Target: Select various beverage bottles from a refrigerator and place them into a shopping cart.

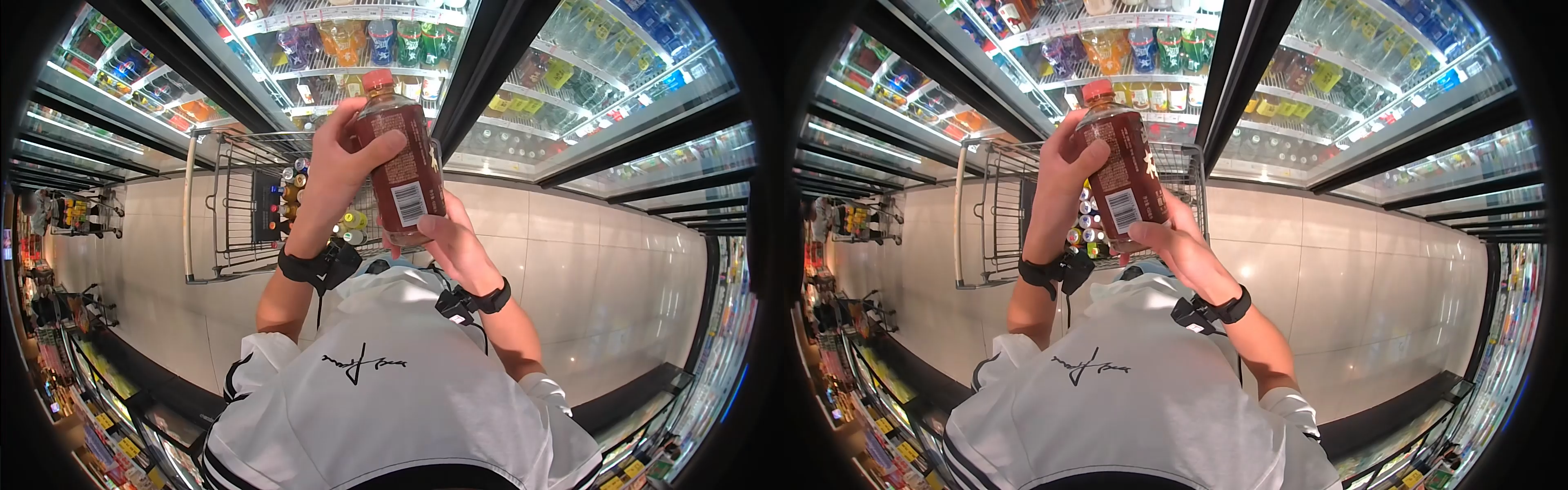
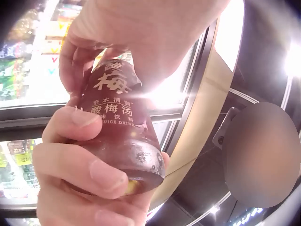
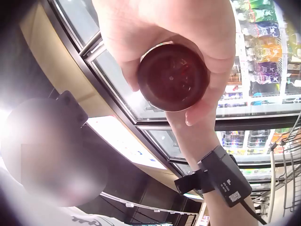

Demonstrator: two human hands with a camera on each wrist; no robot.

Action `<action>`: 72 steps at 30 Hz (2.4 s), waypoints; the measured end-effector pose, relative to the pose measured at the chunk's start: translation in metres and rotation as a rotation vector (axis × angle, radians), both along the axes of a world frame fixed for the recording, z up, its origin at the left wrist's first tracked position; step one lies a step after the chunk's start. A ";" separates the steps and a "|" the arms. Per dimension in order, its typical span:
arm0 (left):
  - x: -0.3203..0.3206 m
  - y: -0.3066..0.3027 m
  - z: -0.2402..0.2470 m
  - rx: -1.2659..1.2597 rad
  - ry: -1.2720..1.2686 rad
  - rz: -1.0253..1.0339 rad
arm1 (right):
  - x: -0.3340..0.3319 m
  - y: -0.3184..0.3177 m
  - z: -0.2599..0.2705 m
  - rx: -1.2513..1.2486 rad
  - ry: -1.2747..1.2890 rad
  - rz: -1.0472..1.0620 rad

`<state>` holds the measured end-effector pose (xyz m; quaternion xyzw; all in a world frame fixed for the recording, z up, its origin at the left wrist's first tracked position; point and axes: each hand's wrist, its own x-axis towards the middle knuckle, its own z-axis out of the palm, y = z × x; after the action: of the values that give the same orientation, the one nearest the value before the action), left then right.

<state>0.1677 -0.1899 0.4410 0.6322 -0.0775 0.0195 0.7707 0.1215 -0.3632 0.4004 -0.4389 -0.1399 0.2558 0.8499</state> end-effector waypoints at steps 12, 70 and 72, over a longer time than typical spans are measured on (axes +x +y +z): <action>0.001 0.005 -0.005 -0.074 0.051 0.008 | -0.007 0.007 0.006 -0.063 -0.016 -0.182; 0.084 0.049 -0.073 0.183 0.057 -0.222 | 0.043 -0.006 -0.063 -0.904 -0.606 -0.358; 0.079 0.049 -0.086 0.305 -0.065 -0.064 | 0.088 -0.032 -0.053 -0.944 -0.531 -0.684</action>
<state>0.2468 -0.1414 0.3548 0.7383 -0.1243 0.0035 0.6629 0.2091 -0.3950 0.3475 -0.8343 -0.0700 -0.1134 0.5350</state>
